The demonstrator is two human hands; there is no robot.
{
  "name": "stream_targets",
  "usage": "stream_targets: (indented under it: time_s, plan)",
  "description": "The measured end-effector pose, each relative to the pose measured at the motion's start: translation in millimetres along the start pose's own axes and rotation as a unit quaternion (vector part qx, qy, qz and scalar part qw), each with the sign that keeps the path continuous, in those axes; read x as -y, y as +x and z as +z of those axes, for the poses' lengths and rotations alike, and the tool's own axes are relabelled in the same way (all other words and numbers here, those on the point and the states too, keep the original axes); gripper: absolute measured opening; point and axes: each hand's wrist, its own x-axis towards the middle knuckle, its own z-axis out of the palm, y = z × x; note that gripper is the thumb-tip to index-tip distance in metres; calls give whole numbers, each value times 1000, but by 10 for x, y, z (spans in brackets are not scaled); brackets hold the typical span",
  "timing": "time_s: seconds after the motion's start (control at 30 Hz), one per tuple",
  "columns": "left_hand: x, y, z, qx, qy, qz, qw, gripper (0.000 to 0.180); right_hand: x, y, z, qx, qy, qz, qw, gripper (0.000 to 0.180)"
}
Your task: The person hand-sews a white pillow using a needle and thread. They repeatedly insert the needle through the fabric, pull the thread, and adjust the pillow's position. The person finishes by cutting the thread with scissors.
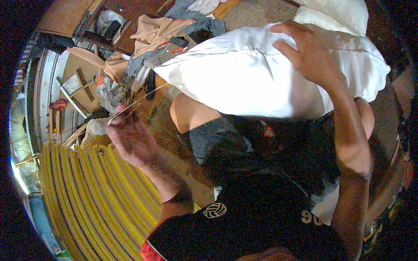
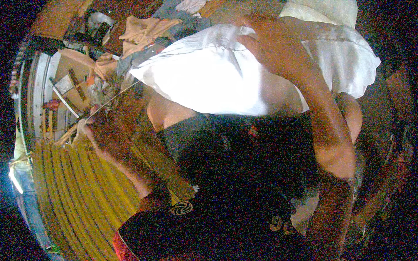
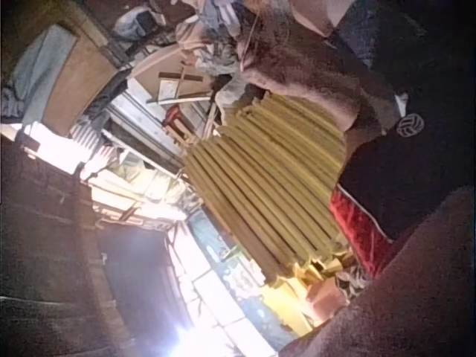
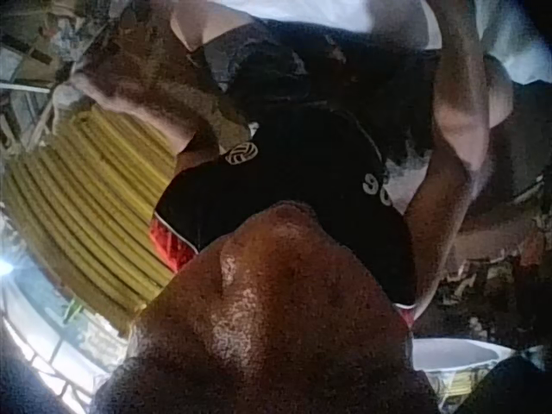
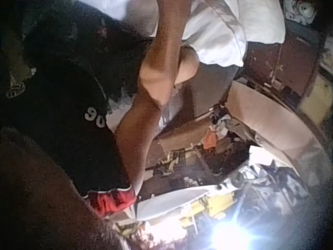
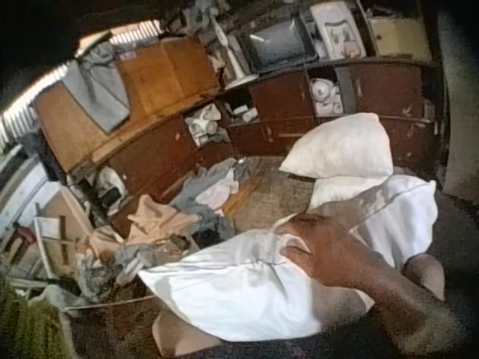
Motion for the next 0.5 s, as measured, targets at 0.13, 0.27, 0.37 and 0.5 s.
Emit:
stream_targets:
  time_s: [0.13,0.27,0.37,0.5]
  plan:
    - [-252,187,-93,106,-291,-93,946,28,-414,-209,48,-10,-176,-53,983,26]
    - [-416,307,-435,81,-319,-166,930,22,-535,-200,103,39,-230,-23,972,20]
    - [-415,302,-585,37,-264,-151,952,20,-548,-143,99,22,-182,-7,983,21]
    - [9,316,-1174,-66,-131,-169,975,21,-635,-158,4,-25,-164,22,986,17]
